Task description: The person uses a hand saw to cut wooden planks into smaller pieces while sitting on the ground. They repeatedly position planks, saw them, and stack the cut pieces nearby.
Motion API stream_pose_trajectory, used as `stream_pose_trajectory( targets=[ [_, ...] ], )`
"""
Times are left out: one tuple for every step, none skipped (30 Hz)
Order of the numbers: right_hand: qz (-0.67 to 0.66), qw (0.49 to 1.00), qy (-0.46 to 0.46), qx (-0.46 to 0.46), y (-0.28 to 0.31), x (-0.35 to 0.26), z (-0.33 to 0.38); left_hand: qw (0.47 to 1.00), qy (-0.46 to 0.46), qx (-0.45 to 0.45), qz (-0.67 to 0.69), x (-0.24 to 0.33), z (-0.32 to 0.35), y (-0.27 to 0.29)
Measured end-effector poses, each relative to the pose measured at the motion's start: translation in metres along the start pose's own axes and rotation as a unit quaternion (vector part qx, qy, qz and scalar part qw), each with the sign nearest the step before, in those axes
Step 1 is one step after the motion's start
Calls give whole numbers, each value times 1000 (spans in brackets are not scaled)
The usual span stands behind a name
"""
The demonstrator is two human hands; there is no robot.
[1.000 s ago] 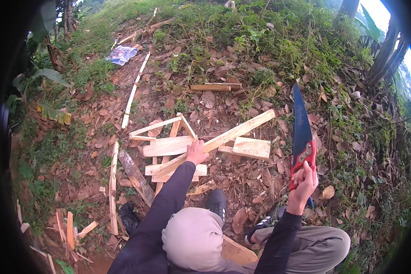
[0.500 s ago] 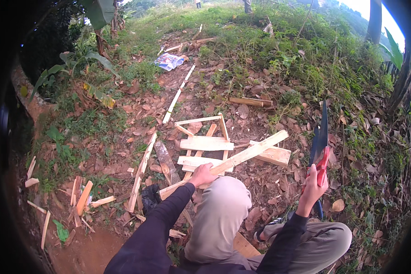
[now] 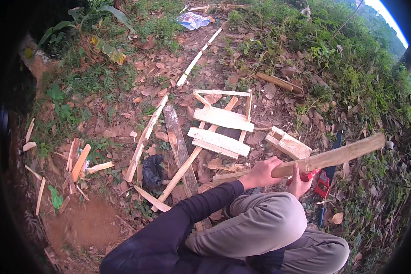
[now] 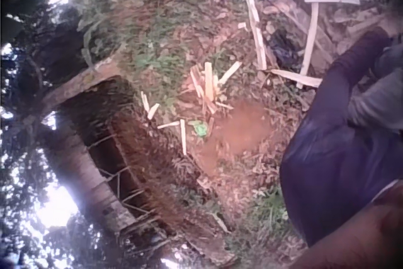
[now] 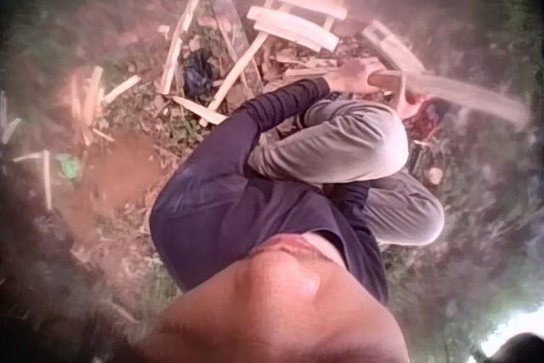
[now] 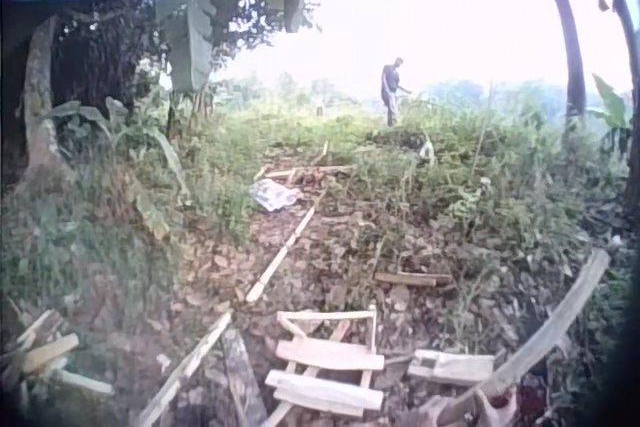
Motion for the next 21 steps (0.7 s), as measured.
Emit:
stream_pose_trajectory(
  targets=[
    [0,997,-61,48,8,9,-1,1000,-23,5,18,4,-2,5],
    [-2,996,-63,56,15,13,-9,998,-53,8,39,9,-8,12],
    [-3,996,-63,65,24,18,-16,995,-84,11,60,9,-12,19],
    [-2,996,-58,73,28,11,-20,996,-12,25,81,-16,-14,30],
    [-2,995,-72,63,17,13,-12,994,101,49,20,-70,15,53],
    [-2,995,-71,67,18,9,-13,954,283,103,-8,-108,42,84],
    [-10,996,-62,65,17,10,-15,908,358,209,-64,-161,91,111],
    [-18,996,-53,64,19,14,-20,867,397,279,-116,-204,144,132],
    [-21,997,-39,67,23,16,-27,835,462,290,-76,-232,173,134],
    [-17,996,-43,70,15,2,-20,795,525,301,-42,-250,202,142],
    [-16,996,-48,74,15,5,-23,760,565,320,28,-265,222,137],
    [-15,995,-48,81,21,4,-26,747,555,351,102,-273,222,125],
    [-17,995,-48,86,22,4,-29,730,540,383,173,-280,220,117],
    [-17,994,-57,89,25,7,-29,707,521,412,242,-285,218,109],
    [-27,995,-38,91,28,6,-33,684,523,435,264,-291,214,104],
    [-37,995,-18,94,30,6,-37,659,523,458,286,-296,211,99],
    [-46,995,-8,92,28,8,-33,630,528,484,302,-303,224,97],
    [-33,996,-30,83,29,13,-28,635,536,483,276,-310,234,96],
    [-28,995,-43,82,23,4,-20,657,522,479,256,-310,232,95],
    [-22,995,-56,80,18,-5,-11,651,513,493,264,-310,232,91],
    [-14,994,-64,87,20,-12,-10,646,506,498,279,-310,218,83]
  ],
)
Point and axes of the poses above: each hand's wrist, its own z-axis away from the middle knuckle, its own y-axis out of the back of the hand, x = y × z, the point moved 8 cm from there along -z, towards the middle knuckle, and after that the axes turned 15 degrees about -y, right-handed, at the moved point
